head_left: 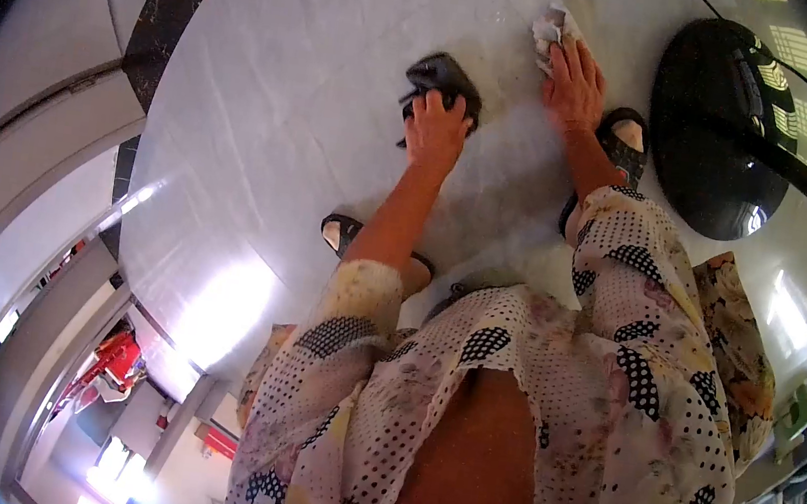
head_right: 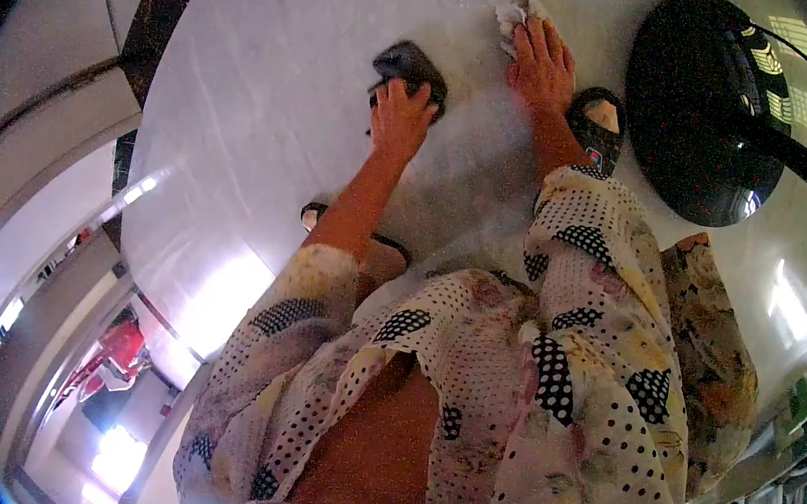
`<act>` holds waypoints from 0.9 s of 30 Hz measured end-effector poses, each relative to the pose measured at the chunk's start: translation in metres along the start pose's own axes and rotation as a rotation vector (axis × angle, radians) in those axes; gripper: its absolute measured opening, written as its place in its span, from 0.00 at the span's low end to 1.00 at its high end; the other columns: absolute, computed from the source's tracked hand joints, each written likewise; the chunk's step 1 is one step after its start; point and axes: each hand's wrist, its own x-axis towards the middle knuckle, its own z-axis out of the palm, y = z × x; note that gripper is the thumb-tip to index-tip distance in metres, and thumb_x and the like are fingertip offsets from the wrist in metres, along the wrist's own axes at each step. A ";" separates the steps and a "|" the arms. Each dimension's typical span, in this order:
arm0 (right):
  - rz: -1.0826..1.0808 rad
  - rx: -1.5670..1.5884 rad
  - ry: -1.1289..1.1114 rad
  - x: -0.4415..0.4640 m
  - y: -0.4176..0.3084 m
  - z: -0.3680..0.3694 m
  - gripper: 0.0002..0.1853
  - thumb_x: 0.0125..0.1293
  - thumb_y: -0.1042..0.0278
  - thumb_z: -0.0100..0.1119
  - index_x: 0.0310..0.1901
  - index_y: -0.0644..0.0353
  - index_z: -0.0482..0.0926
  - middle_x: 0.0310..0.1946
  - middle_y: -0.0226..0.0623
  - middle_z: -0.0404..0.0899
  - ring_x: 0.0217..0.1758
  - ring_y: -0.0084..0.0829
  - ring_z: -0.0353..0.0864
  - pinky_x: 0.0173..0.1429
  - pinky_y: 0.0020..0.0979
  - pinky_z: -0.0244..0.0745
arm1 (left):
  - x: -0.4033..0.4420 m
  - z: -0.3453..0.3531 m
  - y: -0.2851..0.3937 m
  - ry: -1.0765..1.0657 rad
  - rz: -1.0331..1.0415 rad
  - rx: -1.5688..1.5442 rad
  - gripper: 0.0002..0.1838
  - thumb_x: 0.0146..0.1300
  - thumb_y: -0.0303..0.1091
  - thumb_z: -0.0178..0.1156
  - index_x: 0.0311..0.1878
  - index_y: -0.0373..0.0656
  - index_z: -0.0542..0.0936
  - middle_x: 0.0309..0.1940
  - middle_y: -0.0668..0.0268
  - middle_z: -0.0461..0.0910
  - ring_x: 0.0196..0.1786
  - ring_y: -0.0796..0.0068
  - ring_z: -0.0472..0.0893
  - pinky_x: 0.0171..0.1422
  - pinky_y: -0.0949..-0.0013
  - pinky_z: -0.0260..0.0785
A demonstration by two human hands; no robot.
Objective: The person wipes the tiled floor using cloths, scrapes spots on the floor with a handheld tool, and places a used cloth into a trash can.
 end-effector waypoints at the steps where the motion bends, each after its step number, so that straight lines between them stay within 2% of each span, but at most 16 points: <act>1: 0.012 -0.002 -0.013 -0.002 -0.001 0.001 0.28 0.57 0.66 0.55 0.62 0.49 0.67 0.68 0.33 0.60 0.73 0.37 0.55 0.71 0.42 0.52 | -0.001 0.001 0.000 -0.004 0.004 0.015 0.23 0.61 0.46 0.60 0.59 0.53 0.72 0.49 0.58 0.66 0.54 0.56 0.67 0.51 0.53 0.70; 3: 0.026 -0.005 -0.025 0.000 0.002 0.003 0.27 0.58 0.67 0.52 0.63 0.48 0.67 0.69 0.30 0.58 0.74 0.35 0.52 0.72 0.40 0.50 | 0.000 0.001 0.001 0.004 0.009 0.044 0.24 0.61 0.46 0.60 0.60 0.53 0.71 0.48 0.58 0.66 0.54 0.56 0.68 0.50 0.54 0.70; 9: 0.032 0.026 -0.035 0.000 0.000 0.002 0.28 0.58 0.66 0.53 0.63 0.47 0.66 0.70 0.30 0.57 0.74 0.33 0.52 0.73 0.40 0.50 | -0.072 0.023 -0.014 -0.116 0.032 0.033 0.25 0.61 0.46 0.60 0.60 0.51 0.71 0.47 0.58 0.67 0.53 0.56 0.69 0.48 0.54 0.72; 15: 0.023 0.005 -0.029 0.000 0.000 0.003 0.29 0.58 0.66 0.53 0.63 0.48 0.66 0.70 0.30 0.57 0.74 0.33 0.53 0.72 0.40 0.50 | 0.013 0.003 -0.006 0.045 -0.014 0.029 0.25 0.63 0.48 0.57 0.61 0.51 0.71 0.49 0.56 0.67 0.53 0.55 0.70 0.47 0.54 0.72; 18: 0.024 0.012 -0.007 -0.001 0.004 0.009 0.29 0.57 0.66 0.54 0.63 0.49 0.66 0.70 0.31 0.57 0.73 0.34 0.53 0.72 0.41 0.50 | 0.001 0.004 -0.002 0.062 -0.040 -0.008 0.25 0.63 0.48 0.57 0.61 0.51 0.71 0.50 0.55 0.68 0.53 0.54 0.70 0.49 0.53 0.72; 19: 0.025 0.025 -0.021 -0.001 0.003 0.006 0.29 0.56 0.67 0.54 0.63 0.49 0.66 0.70 0.31 0.57 0.73 0.34 0.53 0.72 0.41 0.51 | -0.013 0.006 -0.003 -0.018 -0.048 -0.041 0.25 0.63 0.48 0.57 0.62 0.50 0.71 0.51 0.54 0.67 0.53 0.53 0.69 0.51 0.53 0.71; 22: 0.017 0.048 -0.035 0.001 -0.002 -0.003 0.29 0.56 0.66 0.56 0.62 0.50 0.66 0.69 0.33 0.58 0.73 0.36 0.54 0.71 0.42 0.51 | -0.065 0.026 -0.006 -0.081 -0.043 -0.037 0.25 0.63 0.47 0.58 0.61 0.50 0.70 0.51 0.53 0.66 0.53 0.52 0.69 0.52 0.53 0.70; 25: -0.004 0.031 -0.029 0.000 -0.002 -0.004 0.29 0.57 0.65 0.58 0.63 0.51 0.67 0.68 0.36 0.60 0.72 0.38 0.56 0.71 0.44 0.53 | -0.063 0.036 -0.009 0.016 -0.012 -0.155 0.25 0.61 0.47 0.60 0.60 0.48 0.72 0.48 0.48 0.66 0.51 0.45 0.68 0.52 0.48 0.67; 27: -0.009 0.021 -0.034 0.001 -0.001 -0.004 0.29 0.57 0.64 0.58 0.62 0.51 0.67 0.69 0.35 0.59 0.73 0.38 0.56 0.71 0.44 0.53 | -0.035 0.030 -0.009 0.050 -0.021 -0.106 0.25 0.61 0.45 0.60 0.60 0.48 0.71 0.50 0.50 0.66 0.53 0.48 0.68 0.52 0.50 0.68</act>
